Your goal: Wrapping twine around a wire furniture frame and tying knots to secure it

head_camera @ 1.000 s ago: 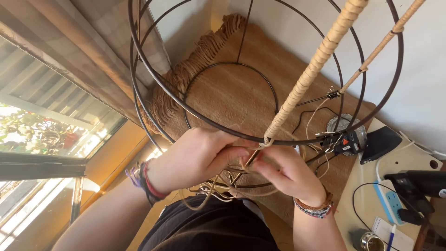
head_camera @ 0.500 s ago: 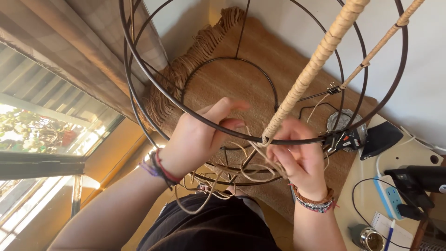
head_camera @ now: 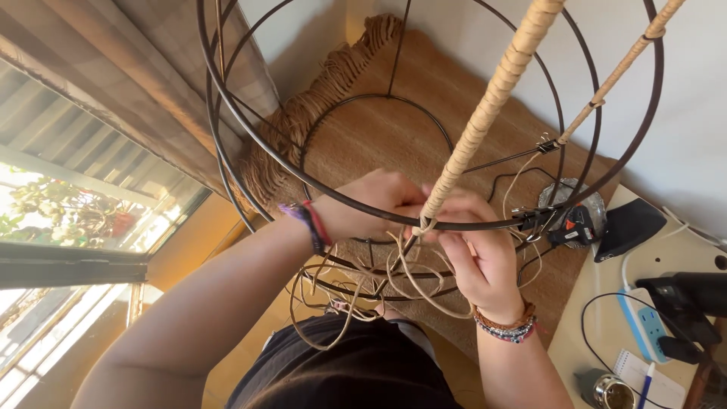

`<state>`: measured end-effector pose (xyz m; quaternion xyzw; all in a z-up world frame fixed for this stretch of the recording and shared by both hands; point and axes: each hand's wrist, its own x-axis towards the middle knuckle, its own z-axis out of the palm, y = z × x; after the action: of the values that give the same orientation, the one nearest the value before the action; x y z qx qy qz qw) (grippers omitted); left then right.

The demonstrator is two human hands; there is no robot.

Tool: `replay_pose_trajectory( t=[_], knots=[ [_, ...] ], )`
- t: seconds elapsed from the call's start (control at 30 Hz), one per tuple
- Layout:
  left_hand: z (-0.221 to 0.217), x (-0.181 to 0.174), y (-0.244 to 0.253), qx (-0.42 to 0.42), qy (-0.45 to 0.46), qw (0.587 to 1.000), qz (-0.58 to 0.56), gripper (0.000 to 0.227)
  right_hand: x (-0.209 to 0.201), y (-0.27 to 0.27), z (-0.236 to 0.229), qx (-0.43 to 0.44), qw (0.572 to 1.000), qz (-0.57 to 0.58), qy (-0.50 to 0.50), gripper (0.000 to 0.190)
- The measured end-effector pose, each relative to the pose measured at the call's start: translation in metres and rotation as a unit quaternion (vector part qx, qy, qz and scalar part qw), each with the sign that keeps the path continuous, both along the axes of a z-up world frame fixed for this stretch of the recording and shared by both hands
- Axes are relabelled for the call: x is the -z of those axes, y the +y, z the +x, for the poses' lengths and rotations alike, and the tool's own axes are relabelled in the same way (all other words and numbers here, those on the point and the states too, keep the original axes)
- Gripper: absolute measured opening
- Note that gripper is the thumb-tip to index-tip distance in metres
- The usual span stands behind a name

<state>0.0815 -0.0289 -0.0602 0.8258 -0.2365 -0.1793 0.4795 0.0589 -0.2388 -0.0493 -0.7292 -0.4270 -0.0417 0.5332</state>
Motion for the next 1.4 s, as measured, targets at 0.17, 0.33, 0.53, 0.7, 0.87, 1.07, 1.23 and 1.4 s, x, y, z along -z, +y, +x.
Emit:
replay_pose_trajectory(
  t=[0.17, 0.33, 0.53, 0.7, 0.87, 1.07, 1.23, 1.4],
  knots=[
    [-0.03, -0.006, 0.007, -0.055, -0.437, 0.898, 0.016, 0.022, 0.047, -0.022, -0.008, -0.009, 0.981, 0.17, -0.093, 0.017],
    [-0.112, -0.074, 0.007, -0.207, -0.174, 0.958, -0.095, 0.028, -0.021, -0.014, -0.066, 0.055, 0.946, -0.042, -0.317, 0.019],
    [-0.107, -0.071, 0.005, -0.112, 0.38, 0.787, -0.473, 0.062, -0.046, 0.006, -0.08, -0.049, 0.912, -0.125, -0.389, 0.018],
    [-0.096, -0.084, 0.009, -0.103, 0.282, 0.918, -0.26, 0.061, -0.052, -0.001, -0.073, -0.095, 0.928, -0.175, -0.315, 0.019],
    [-0.076, -0.065, 0.012, -0.061, -0.041, 0.994, -0.078, 0.03, -0.025, -0.034, -0.053, 0.059, 0.963, -0.13, -0.23, 0.017],
    [-0.066, -0.051, 0.022, 0.003, -0.152, 0.973, -0.176, 0.031, -0.021, -0.043, -0.065, 0.162, 0.946, -0.269, -0.081, 0.021],
    [-0.056, -0.047, 0.028, 0.028, -0.131, 0.981, -0.142, 0.03, -0.059, -0.051, -0.08, 0.058, 0.98, -0.19, 0.025, 0.024],
    [-0.054, -0.048, 0.028, 0.055, -0.15, 0.976, -0.148, 0.032, -0.036, 0.001, -0.065, 0.193, 0.98, 0.039, -0.009, 0.021]
  ],
)
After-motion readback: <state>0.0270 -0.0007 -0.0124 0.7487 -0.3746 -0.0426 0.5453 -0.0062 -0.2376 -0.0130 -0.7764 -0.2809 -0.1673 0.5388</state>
